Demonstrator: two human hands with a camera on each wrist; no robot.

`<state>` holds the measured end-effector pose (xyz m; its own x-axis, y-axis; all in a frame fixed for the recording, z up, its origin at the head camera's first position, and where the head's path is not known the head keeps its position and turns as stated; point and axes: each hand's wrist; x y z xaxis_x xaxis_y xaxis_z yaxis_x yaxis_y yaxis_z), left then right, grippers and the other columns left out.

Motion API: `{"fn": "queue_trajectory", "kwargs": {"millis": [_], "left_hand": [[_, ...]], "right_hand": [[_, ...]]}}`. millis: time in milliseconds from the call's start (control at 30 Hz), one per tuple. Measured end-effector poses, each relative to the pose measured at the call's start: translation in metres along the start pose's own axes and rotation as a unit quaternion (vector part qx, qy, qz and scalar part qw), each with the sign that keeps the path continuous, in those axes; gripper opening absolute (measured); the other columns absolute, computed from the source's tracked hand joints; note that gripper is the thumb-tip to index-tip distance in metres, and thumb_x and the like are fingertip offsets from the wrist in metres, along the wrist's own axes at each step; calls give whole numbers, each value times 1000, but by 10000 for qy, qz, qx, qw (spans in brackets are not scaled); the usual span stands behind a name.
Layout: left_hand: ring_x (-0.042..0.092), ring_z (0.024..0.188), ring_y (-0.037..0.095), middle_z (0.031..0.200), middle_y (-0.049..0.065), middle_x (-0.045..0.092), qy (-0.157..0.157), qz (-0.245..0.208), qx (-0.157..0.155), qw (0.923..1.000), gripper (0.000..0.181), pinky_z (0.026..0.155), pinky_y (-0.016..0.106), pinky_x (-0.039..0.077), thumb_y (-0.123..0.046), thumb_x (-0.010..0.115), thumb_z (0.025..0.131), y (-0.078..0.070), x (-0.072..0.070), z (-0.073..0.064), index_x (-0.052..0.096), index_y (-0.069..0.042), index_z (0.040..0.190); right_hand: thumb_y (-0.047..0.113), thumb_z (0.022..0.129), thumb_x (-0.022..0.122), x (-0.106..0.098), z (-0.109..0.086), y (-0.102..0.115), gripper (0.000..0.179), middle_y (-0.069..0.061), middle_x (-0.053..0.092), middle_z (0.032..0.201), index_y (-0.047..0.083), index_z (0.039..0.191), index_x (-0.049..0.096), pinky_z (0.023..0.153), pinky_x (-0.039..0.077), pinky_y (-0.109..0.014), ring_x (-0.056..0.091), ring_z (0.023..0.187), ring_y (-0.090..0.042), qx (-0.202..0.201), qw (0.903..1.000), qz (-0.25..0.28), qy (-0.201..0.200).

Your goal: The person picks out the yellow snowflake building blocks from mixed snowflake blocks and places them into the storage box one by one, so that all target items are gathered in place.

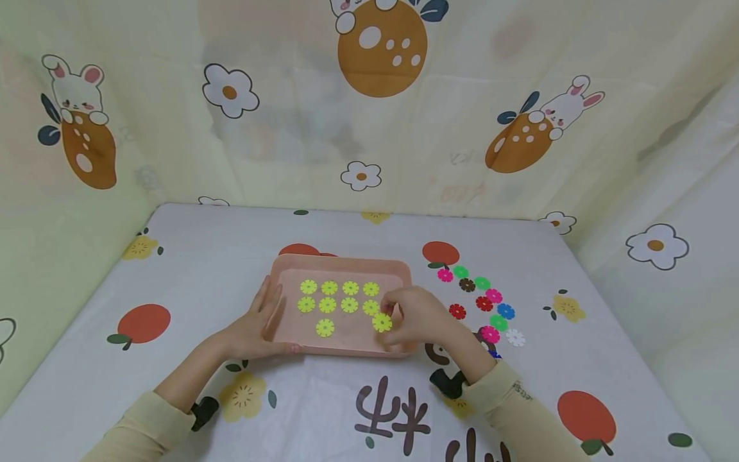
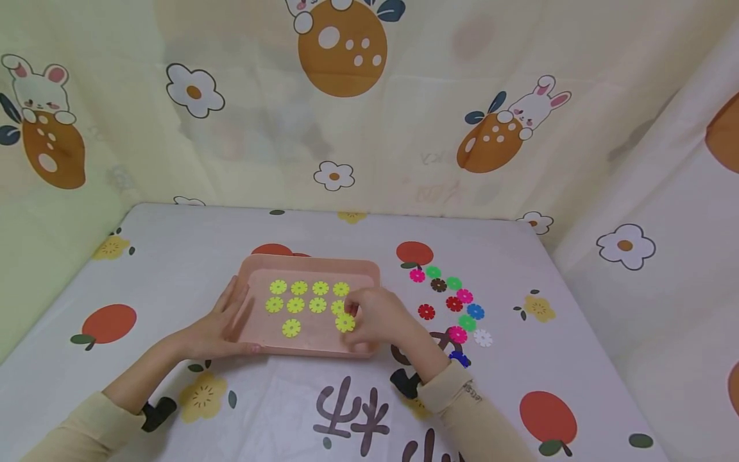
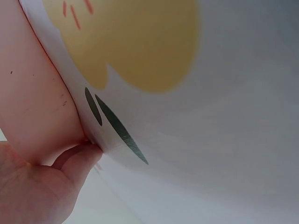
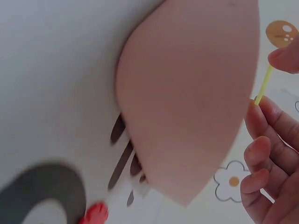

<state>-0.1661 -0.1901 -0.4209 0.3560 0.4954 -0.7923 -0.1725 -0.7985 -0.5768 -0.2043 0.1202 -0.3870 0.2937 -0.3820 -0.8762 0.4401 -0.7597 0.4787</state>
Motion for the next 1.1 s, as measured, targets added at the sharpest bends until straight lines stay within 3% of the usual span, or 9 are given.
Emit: {"fn": "queue_trajectory", "kwargs": {"millis": [433, 1100], "left_hand": [[10, 133, 46, 149, 12, -23, 0, -74, -101, 9999, 121, 95, 62, 29, -64, 67, 67, 0, 1, 0, -5, -8, 147], [10, 133, 47, 149, 13, -23, 13, -114, -94, 9999, 120, 94, 62, 31, -64, 67, 67, 1, 0, 0, -4, -9, 147]], "right_hand": [[29, 61, 81, 22, 19, 15, 26, 11, 56, 69, 19, 75, 61, 54, 45, -22, 50, 69, -11, -133, 9999, -21, 9], [30, 63, 80, 44, 34, 26, 29, 9, 54, 66, 14, 82, 65, 58, 43, -20, 49, 67, -10, 260, 9992, -288, -2]]}}
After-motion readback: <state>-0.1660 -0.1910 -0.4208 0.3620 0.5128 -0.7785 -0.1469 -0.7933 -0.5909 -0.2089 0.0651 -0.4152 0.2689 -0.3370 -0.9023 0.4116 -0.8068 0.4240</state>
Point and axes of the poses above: each hand's wrist, its own z-axis towards the middle knuckle, its own x-axis out of the palm, y = z × x
